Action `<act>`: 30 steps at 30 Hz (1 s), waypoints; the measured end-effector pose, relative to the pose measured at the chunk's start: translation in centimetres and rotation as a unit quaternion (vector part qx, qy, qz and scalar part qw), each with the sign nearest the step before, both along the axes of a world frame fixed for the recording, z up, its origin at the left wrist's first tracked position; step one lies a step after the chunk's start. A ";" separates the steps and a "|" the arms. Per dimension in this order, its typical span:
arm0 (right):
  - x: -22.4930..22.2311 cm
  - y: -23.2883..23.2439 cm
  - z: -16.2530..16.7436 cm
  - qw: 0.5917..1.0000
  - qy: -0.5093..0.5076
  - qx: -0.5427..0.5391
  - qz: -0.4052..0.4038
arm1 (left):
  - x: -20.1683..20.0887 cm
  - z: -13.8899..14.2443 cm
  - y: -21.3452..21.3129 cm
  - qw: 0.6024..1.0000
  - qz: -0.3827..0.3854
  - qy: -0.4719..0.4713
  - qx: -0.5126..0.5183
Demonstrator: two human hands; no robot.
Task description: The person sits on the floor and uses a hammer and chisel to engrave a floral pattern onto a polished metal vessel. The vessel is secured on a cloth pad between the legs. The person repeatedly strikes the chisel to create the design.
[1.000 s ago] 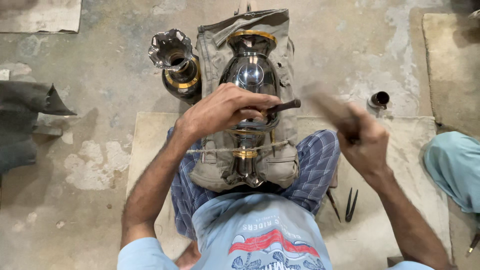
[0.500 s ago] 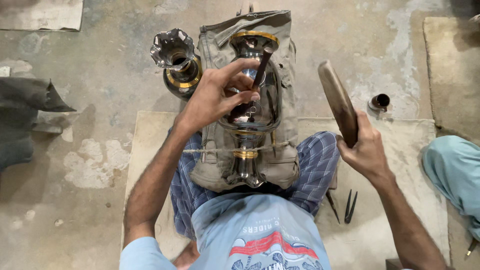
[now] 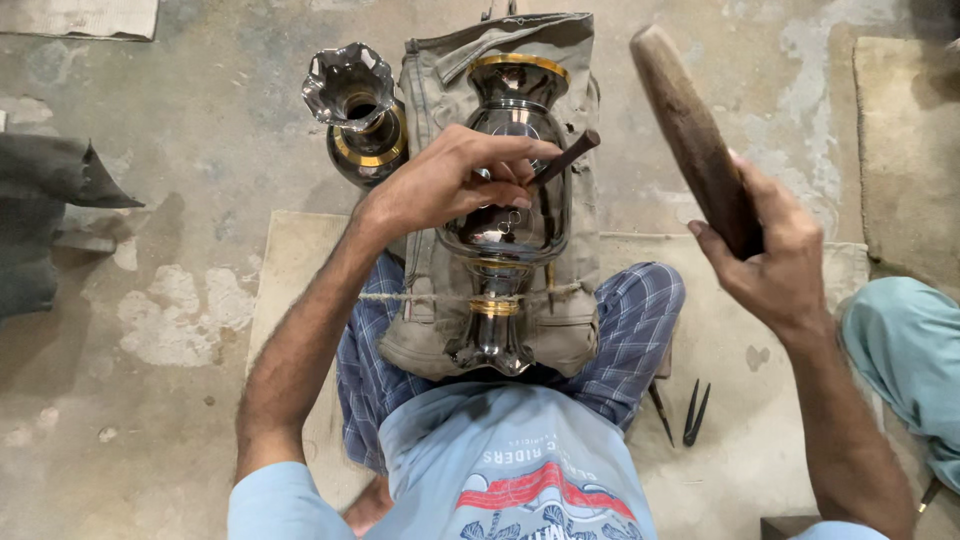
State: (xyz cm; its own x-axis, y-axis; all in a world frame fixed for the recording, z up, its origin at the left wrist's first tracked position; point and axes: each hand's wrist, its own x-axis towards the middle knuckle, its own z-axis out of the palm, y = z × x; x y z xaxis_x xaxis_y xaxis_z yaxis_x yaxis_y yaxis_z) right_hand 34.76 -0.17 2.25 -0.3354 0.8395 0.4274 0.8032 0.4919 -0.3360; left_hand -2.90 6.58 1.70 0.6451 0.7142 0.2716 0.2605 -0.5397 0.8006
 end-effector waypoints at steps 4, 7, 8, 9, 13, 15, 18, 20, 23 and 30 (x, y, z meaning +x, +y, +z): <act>0.2 0.0 0.9 0.996 0.086 0.015 -0.006 | 0.1 0.3 0.0 1.000 -0.009 0.015 0.018; 0.2 0.2 1.3 0.995 -0.085 0.039 -0.023 | 0.2 0.7 -0.1 0.999 -0.014 0.007 0.028; 0.2 0.4 1.4 0.980 -0.188 0.060 -0.030 | 0.2 0.9 -0.2 0.999 -0.014 0.002 0.031; 0.2 0.6 1.4 0.990 -0.130 0.061 -0.014 | 0.1 1.0 -0.4 1.000 -0.008 -0.001 0.024; 0.3 1.8 1.4 0.996 -0.082 0.017 0.024 | 0.1 1.5 -1.2 1.000 0.028 0.005 0.009; 0.6 2.4 1.5 0.994 -0.111 0.007 0.016 | 0.3 1.6 -1.4 0.999 0.044 0.008 0.002; 0.7 3.2 2.1 0.999 -0.038 -0.020 0.022 | 0.4 1.5 -1.8 0.998 0.066 -0.001 -0.007; 0.5 3.7 3.0 0.996 -0.002 -0.081 0.042 | 0.4 1.2 -2.0 0.997 0.081 -0.007 -0.003; -0.3 4.6 4.8 0.970 -0.244 -0.012 -0.020 | 0.6 0.8 -2.3 0.994 0.106 -0.004 0.001; -3.6 6.9 9.6 0.945 -0.327 -0.004 0.016 | 0.8 1.1 -3.5 0.982 0.172 -0.037 -0.061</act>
State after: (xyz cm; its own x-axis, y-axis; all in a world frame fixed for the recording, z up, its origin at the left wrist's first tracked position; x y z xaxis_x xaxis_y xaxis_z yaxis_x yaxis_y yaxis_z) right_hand 31.13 6.70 11.81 -0.5504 0.8271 0.1139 0.8255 0.5186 0.2226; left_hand -2.09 3.10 2.83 0.3407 0.9169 0.2079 0.3496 -0.3289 0.8773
